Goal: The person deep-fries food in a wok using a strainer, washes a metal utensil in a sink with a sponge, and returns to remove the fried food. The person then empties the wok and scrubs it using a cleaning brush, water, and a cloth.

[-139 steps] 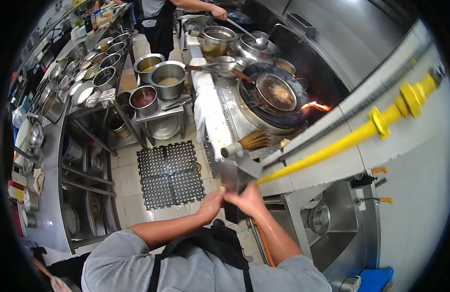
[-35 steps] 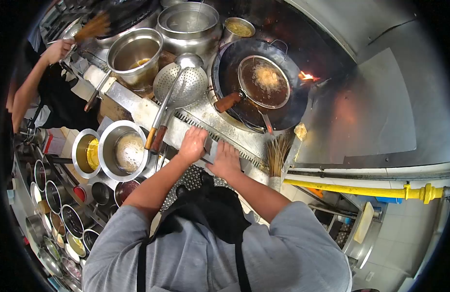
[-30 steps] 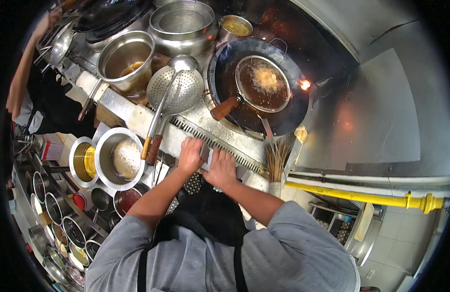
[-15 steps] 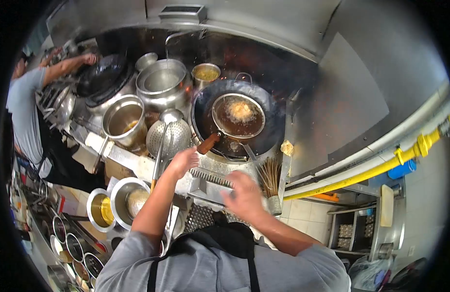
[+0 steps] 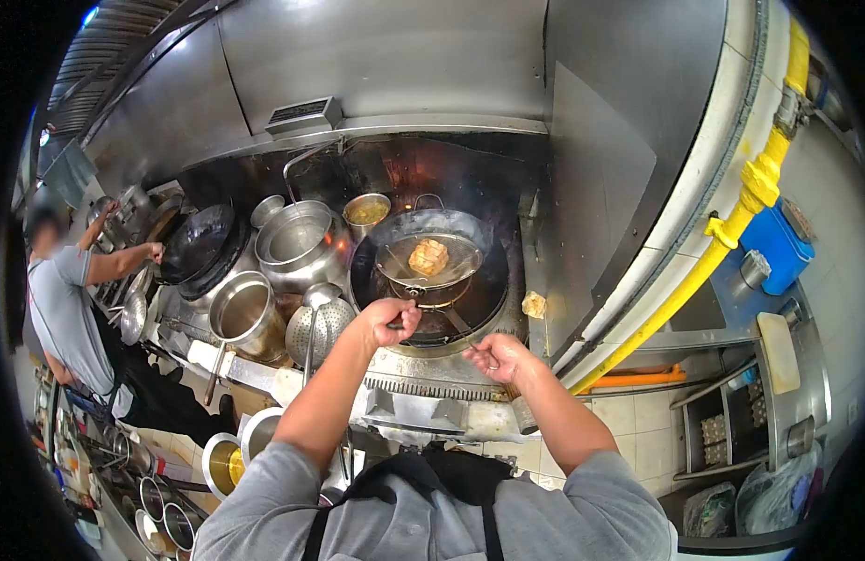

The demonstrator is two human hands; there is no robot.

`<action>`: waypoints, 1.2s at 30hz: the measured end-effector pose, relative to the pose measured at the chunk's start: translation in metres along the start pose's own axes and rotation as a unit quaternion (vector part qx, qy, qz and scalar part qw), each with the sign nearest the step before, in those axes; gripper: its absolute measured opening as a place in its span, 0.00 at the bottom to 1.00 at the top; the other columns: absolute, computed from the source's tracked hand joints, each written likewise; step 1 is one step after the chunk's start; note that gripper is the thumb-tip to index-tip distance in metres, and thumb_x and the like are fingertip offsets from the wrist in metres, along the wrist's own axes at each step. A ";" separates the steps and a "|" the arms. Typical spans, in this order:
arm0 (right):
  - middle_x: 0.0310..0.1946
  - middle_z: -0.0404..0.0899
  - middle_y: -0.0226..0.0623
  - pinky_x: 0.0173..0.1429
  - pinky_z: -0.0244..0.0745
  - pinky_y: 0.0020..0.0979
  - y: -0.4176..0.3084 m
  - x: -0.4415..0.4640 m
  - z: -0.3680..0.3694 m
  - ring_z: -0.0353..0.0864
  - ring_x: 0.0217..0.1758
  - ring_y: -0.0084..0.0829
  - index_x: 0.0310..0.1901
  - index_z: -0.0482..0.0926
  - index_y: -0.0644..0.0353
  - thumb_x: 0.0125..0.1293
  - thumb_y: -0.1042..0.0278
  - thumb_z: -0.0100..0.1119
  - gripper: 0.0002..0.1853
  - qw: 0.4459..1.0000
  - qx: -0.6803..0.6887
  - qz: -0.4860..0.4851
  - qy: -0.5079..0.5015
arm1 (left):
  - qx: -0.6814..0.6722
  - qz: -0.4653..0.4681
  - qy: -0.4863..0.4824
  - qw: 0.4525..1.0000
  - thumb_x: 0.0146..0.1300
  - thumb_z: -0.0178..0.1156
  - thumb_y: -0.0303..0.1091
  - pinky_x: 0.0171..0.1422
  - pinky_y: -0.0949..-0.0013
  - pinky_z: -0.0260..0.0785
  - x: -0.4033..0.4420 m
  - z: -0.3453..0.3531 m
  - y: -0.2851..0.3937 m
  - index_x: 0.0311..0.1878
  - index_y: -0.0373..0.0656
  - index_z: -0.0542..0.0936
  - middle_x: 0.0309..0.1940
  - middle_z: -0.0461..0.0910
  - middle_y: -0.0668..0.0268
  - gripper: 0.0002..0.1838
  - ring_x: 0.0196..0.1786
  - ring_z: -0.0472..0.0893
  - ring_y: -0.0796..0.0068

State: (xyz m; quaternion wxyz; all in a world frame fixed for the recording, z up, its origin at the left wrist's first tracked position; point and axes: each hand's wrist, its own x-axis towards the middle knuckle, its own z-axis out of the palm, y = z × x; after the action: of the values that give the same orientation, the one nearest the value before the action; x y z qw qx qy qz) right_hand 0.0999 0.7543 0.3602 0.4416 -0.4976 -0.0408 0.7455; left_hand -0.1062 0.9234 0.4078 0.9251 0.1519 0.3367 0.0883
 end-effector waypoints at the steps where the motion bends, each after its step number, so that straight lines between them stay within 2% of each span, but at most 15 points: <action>1: 0.25 0.76 0.29 0.22 0.64 0.19 -0.003 0.005 -0.012 0.66 0.19 0.17 0.40 0.73 0.64 0.66 0.72 0.44 0.07 1.000 -0.002 -0.003 -0.005 | 0.043 0.048 0.015 0.998 0.70 0.46 0.30 0.22 0.81 0.61 -0.017 0.007 -0.009 0.31 0.43 0.67 0.21 0.68 0.72 0.09 0.21 0.66 0.84; 4: 0.17 0.61 0.21 0.14 0.51 0.18 -0.009 0.001 -0.012 0.54 0.13 0.14 0.42 0.69 0.62 0.69 0.71 0.44 0.06 0.999 0.030 0.009 -0.004 | 0.113 0.163 0.029 0.980 0.67 0.49 0.28 0.23 0.74 0.63 -0.035 0.009 -0.023 0.28 0.41 0.69 0.20 0.67 0.69 0.09 0.20 0.67 0.80; 5: 0.17 0.61 0.21 0.14 0.51 0.18 -0.010 -0.002 -0.011 0.54 0.13 0.14 0.42 0.69 0.62 0.69 0.71 0.44 0.06 1.000 0.022 0.000 -0.010 | 0.212 0.259 0.061 0.940 0.65 0.50 0.28 0.19 0.70 0.63 -0.041 0.013 -0.031 0.29 0.40 0.69 0.18 0.68 0.67 0.08 0.17 0.68 0.76; 8: 0.17 0.61 0.21 0.13 0.50 0.18 -0.003 -0.007 -0.013 0.54 0.13 0.13 0.42 0.69 0.60 0.70 0.70 0.45 0.05 0.999 -0.035 -0.010 0.019 | 0.295 0.347 0.216 0.864 0.62 0.51 0.27 0.13 0.65 0.61 -0.036 0.000 -0.015 0.26 0.38 0.70 0.17 0.69 0.65 0.08 0.14 0.68 0.72; 12: 0.16 0.62 0.22 0.12 0.50 0.21 0.003 -0.022 -0.012 0.56 0.13 0.16 0.40 0.70 0.59 0.69 0.68 0.47 0.05 0.986 -0.127 -0.081 0.074 | 0.179 0.231 0.134 0.947 0.63 0.50 0.25 0.27 0.73 0.63 -0.081 0.022 0.013 0.27 0.41 0.70 0.18 0.69 0.67 0.08 0.20 0.68 0.76; 17: 0.17 0.67 0.28 0.11 0.52 0.27 0.028 -0.040 -0.038 0.62 0.12 0.22 0.41 0.71 0.60 0.66 0.66 0.51 0.08 0.971 -0.108 -0.199 0.082 | 0.136 0.185 0.109 0.967 0.64 0.49 0.24 0.25 0.74 0.61 -0.105 -0.002 -0.012 0.30 0.42 0.70 0.19 0.69 0.69 0.06 0.20 0.66 0.79; 19: 0.21 0.76 0.38 0.12 0.59 0.34 0.020 -0.075 -0.003 0.70 0.11 0.30 0.45 0.75 0.58 0.64 0.65 0.49 0.11 0.817 -0.460 -0.187 0.291 | 0.132 0.167 0.111 0.971 0.64 0.50 0.24 0.25 0.75 0.61 -0.095 -0.019 -0.027 0.29 0.42 0.70 0.19 0.69 0.70 0.06 0.21 0.67 0.79; 20: 0.26 0.79 0.46 0.23 0.71 0.40 0.021 -0.072 -0.006 0.77 0.18 0.40 0.46 0.76 0.62 0.62 0.68 0.47 0.13 0.789 -0.480 -0.227 0.309 | 0.147 0.162 0.111 0.970 0.65 0.50 0.26 0.24 0.77 0.60 -0.092 -0.024 -0.035 0.30 0.42 0.70 0.20 0.69 0.71 0.06 0.21 0.66 0.81; 21: 0.26 0.79 0.46 0.23 0.71 0.40 0.021 -0.071 -0.007 0.77 0.18 0.40 0.46 0.76 0.62 0.62 0.68 0.47 0.13 0.790 -0.480 -0.225 0.308 | 0.164 0.156 0.111 0.968 0.66 0.51 0.28 0.24 0.79 0.59 -0.090 -0.027 -0.040 0.30 0.42 0.70 0.20 0.70 0.73 0.07 0.21 0.66 0.82; 24: 0.36 0.79 0.59 0.52 0.72 0.39 0.023 -0.073 -0.009 0.79 0.44 0.53 0.44 0.76 0.67 0.58 0.72 0.48 0.14 0.697 -0.545 -0.316 0.344 | 0.162 0.149 0.119 0.968 0.66 0.51 0.27 0.24 0.78 0.59 -0.087 -0.029 -0.049 0.30 0.42 0.70 0.20 0.70 0.72 0.07 0.21 0.66 0.82; 28: 0.37 0.79 0.59 0.52 0.72 0.42 0.019 -0.070 -0.012 0.79 0.45 0.54 0.43 0.76 0.67 0.57 0.72 0.48 0.13 0.769 -0.466 -0.273 0.342 | 0.195 0.151 0.142 0.959 0.64 0.52 0.26 0.26 0.78 0.62 -0.075 -0.038 -0.047 0.29 0.41 0.70 0.19 0.70 0.70 0.06 0.20 0.68 0.80; 31: 0.34 0.80 0.53 0.44 0.73 0.36 0.029 -0.033 -0.044 0.81 0.38 0.44 0.46 0.75 0.67 0.59 0.73 0.47 0.15 0.692 -0.529 -0.322 0.372 | 0.309 0.118 0.193 0.924 0.66 0.50 0.30 0.32 0.65 0.69 -0.044 -0.058 -0.028 0.27 0.41 0.70 0.19 0.71 0.66 0.10 0.21 0.71 0.71; 33: 0.26 0.78 0.45 0.27 0.71 0.37 0.025 -0.010 -0.059 0.78 0.24 0.38 0.44 0.75 0.64 0.60 0.71 0.47 0.12 0.618 -0.549 -0.434 0.358 | 0.299 0.120 0.199 0.926 0.66 0.50 0.29 0.31 0.64 0.70 -0.031 -0.065 -0.025 0.28 0.40 0.71 0.19 0.71 0.65 0.10 0.20 0.71 0.70; 34: 0.26 0.78 0.45 0.27 0.71 0.37 0.022 -0.009 -0.063 0.78 0.24 0.38 0.44 0.75 0.64 0.60 0.71 0.47 0.12 0.617 -0.545 -0.434 0.366 | 0.314 0.122 0.206 0.919 0.65 0.50 0.28 0.30 0.63 0.70 -0.025 -0.059 -0.025 0.28 0.40 0.71 0.19 0.71 0.64 0.09 0.20 0.71 0.70; 36: 0.25 0.78 0.47 0.29 0.70 0.43 0.013 -0.019 -0.031 0.78 0.27 0.44 0.40 0.74 0.62 0.60 0.71 0.49 0.09 0.792 -0.424 -0.253 0.358 | 0.315 0.121 0.212 0.917 0.63 0.51 0.23 0.27 0.61 0.70 -0.021 -0.057 -0.022 0.28 0.38 0.71 0.19 0.70 0.64 0.06 0.20 0.71 0.70</action>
State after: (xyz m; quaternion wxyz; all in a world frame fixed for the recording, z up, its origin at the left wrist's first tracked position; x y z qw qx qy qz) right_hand 0.1179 0.7213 0.3518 0.3425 -0.8382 -0.3160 0.2834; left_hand -0.1581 0.9097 0.3710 0.7183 0.4527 0.5148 0.1186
